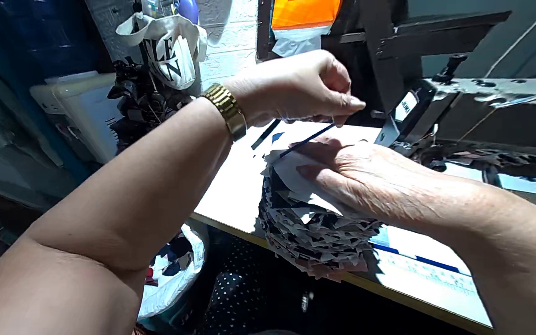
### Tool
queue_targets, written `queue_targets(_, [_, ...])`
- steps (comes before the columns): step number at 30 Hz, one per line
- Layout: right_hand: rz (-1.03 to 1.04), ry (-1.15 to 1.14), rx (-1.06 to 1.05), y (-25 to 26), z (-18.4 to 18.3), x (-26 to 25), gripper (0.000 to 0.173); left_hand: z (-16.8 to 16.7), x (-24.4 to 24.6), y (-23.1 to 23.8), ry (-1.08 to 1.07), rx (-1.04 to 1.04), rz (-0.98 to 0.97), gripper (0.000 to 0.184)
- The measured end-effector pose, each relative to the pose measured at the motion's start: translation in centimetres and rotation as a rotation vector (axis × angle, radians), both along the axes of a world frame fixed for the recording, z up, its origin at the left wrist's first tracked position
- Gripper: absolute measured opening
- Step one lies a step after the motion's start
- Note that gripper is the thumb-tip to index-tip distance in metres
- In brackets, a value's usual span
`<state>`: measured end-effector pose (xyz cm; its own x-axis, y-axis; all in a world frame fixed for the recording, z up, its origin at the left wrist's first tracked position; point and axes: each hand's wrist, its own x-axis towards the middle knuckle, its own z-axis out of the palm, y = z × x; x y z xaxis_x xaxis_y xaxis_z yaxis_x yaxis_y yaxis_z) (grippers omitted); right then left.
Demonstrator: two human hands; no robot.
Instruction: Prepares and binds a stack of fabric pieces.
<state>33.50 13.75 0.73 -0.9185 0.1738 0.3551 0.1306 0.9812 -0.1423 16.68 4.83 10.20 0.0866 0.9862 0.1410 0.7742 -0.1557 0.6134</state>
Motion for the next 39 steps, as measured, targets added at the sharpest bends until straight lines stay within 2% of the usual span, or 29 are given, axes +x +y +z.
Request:
queue_targets(2, [0.009,0.006,0.017,0.1,-0.2,0.0,0.052,-0.9,0.3,1.3,0.007,-0.049,-0.020,0.030])
queue_targets(5, [-0.001,0.035,0.001,-0.4,-0.1,0.2,0.044,-2.4,0.6,2.3,-0.050,-0.024,-0.047,0.033])
queue_targets(7, [-0.026,0.059,-0.039,-0.6,0.0,0.2,0.040,-3.1,1.1,2.1,-0.072,0.069,0.004,0.031])
queue_targets(12, [-0.084,0.067,-0.219,-0.5,0.3,0.4,0.047,-5.7,2.0,2.8,-0.065,0.383,0.191,0.030])
queue_targets(16, [-0.116,0.138,-0.332,0.1,0.1,0.5,0.053,-7.7,2.5,3.1,-0.095,0.453,0.263,0.025])
queue_targets(18, [-0.090,0.146,-0.476,0.6,0.4,1.0,0.054,-8.1,2.6,3.2,-0.026,0.444,0.242,0.021])
queue_targets(23, [0.048,0.151,-0.750,2.8,0.6,4.4,0.032,-8.1,3.5,3.0,0.286,0.386,0.251,0.022])
queue_targets(25, [0.037,0.231,-0.690,3.6,0.2,6.8,0.029,-7.8,3.8,2.6,0.326,0.338,0.257,0.023])
queue_targets(27, [0.002,0.309,-0.538,4.3,-1.0,9.4,0.018,-7.8,3.5,2.5,0.322,0.328,0.241,0.025])
queue_targets(29, [-0.101,0.226,-0.399,4.6,-3.4,12.3,0.015,-8.8,2.1,3.1,0.276,0.370,0.199,0.031])
queue_targets(31, [-0.281,0.056,-0.332,4.5,-6.1,14.6,0.021,-10.0,0.9,3.7,0.244,0.407,0.192,0.033])
queue_targets(33, [-0.440,-0.053,-0.281,4.6,-8.6,16.3,0.025,-9.6,2.0,3.8,0.204,0.353,0.228,0.032])
queue_targets(35, [-0.514,-0.059,-0.238,5.0,-10.6,17.2,0.021,-9.0,2.8,3.8,0.178,0.352,0.231,0.029])
queue_targets(37, [-0.523,-0.002,-0.202,5.4,-12.1,17.4,0.008,-8.9,2.7,4.1,0.146,0.387,0.200,0.028])
queue_targets(39, [-0.505,0.036,-0.155,5.9,-12.9,17.2,0.005,-9.2,2.5,4.3,0.102,0.409,0.187,0.027])
